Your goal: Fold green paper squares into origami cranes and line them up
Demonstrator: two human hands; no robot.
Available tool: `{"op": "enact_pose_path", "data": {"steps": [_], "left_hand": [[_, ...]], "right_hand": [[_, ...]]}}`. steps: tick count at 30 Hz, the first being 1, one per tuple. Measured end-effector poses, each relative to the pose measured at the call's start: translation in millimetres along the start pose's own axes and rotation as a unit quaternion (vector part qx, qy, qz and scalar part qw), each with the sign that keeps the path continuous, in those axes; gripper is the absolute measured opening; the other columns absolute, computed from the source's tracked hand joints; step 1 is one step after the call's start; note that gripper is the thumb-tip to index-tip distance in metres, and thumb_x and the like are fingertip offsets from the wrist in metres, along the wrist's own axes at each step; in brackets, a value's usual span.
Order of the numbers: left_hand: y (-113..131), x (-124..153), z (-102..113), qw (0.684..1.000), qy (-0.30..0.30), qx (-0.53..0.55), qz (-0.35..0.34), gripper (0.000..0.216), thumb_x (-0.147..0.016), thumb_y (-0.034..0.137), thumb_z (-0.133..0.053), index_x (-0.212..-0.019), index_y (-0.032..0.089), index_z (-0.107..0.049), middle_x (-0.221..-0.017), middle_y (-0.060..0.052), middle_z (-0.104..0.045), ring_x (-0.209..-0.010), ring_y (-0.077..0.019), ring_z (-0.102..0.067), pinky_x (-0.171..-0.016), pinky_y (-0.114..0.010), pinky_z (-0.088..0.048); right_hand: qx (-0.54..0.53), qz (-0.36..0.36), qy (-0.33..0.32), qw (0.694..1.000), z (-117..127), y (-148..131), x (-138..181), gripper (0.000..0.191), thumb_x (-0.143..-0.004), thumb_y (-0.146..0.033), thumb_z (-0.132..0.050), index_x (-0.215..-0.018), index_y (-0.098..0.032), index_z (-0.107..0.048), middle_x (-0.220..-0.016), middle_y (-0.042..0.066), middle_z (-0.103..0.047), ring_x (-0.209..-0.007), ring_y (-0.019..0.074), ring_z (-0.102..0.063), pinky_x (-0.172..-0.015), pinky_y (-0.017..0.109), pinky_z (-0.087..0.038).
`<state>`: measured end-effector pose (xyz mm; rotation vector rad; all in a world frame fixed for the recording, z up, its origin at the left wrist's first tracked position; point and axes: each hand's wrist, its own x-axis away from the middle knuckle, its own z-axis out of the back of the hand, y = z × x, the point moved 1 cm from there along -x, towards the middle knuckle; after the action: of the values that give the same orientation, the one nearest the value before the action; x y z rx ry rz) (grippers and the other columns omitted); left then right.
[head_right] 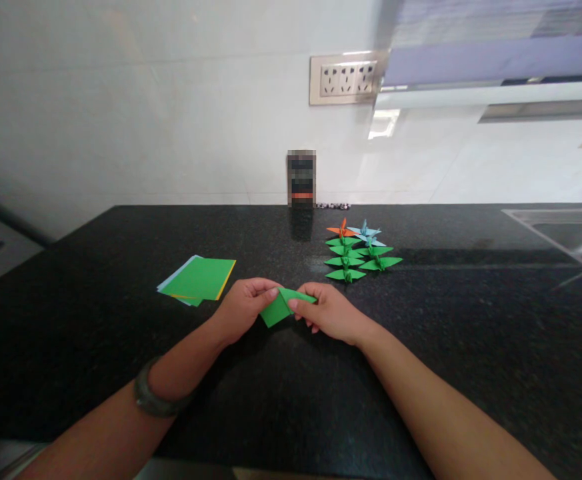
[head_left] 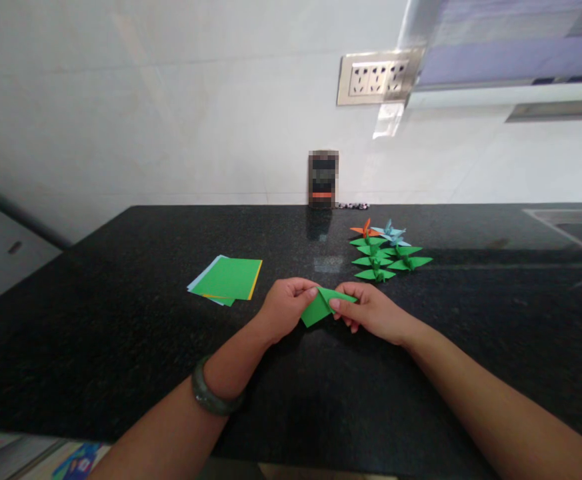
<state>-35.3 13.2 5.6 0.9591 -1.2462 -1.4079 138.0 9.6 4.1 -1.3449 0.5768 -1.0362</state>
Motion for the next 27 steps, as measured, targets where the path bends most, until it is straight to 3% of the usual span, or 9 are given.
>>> {"op": "enact_pose_path", "data": {"steps": [6, 16, 22, 27], "left_hand": [[-0.5, 0.8, 0.2, 1.0, -0.026, 0.008, 0.011, 0.02, -0.072, 0.031, -0.058, -0.072, 0.012, -0.065, -0.06, 0.001, -0.058, -0.057, -0.0106, -0.048, -0.057, -0.024, -0.036], [-7.0, -0.4, -1.7, 0.985, -0.05, 0.136, 0.089, 0.019, -0.064, 0.03, -0.062, -0.07, 0.012, -0.064, -0.058, 0.001, -0.058, -0.053, -0.01, -0.048, -0.054, -0.023, -0.034], [-5.1, 0.6, -3.8, 0.986, -0.042, 0.134, 0.091, 0.015, -0.063, 0.025, -0.058, -0.067, 0.012, -0.063, -0.054, 0.001, -0.056, -0.05, -0.009, -0.045, -0.051, -0.023, -0.033], [-2.1, 2.7, -4.2, 0.995, -0.044, 0.05, 0.07, 0.023, -0.065, 0.034, -0.064, -0.068, 0.011, -0.062, -0.056, 0.001, -0.055, -0.051, -0.0083, -0.044, -0.051, -0.022, -0.033]], "right_hand": [[0.03, 0.003, -0.001, 1.0, 0.3, 2.4, -1.4, 0.029, -0.076, -0.044, -0.056, -0.07, -0.016, -0.05, -0.057, -0.004, -0.049, -0.047, 0.0063, -0.044, -0.044, 0.019, -0.04], [0.015, 0.001, -0.017, 1.0, 2.2, 6.1, -2.1, 0.024, -0.076, -0.037, -0.058, -0.069, -0.016, -0.05, -0.059, -0.003, -0.053, -0.046, 0.0057, -0.045, -0.044, 0.019, -0.039], [0.01, -0.005, -0.028, 1.0, 1.3, 5.5, -1.4, 0.024, -0.076, -0.037, -0.058, -0.068, -0.016, -0.05, -0.058, -0.003, -0.053, -0.045, 0.0049, -0.044, -0.044, 0.018, -0.037], [0.019, -0.005, -0.041, 0.999, 2.6, 5.5, -0.1, 0.024, -0.077, -0.037, -0.056, -0.07, -0.015, -0.051, -0.06, -0.002, -0.055, -0.046, 0.0046, -0.045, -0.044, 0.017, -0.036]]}}
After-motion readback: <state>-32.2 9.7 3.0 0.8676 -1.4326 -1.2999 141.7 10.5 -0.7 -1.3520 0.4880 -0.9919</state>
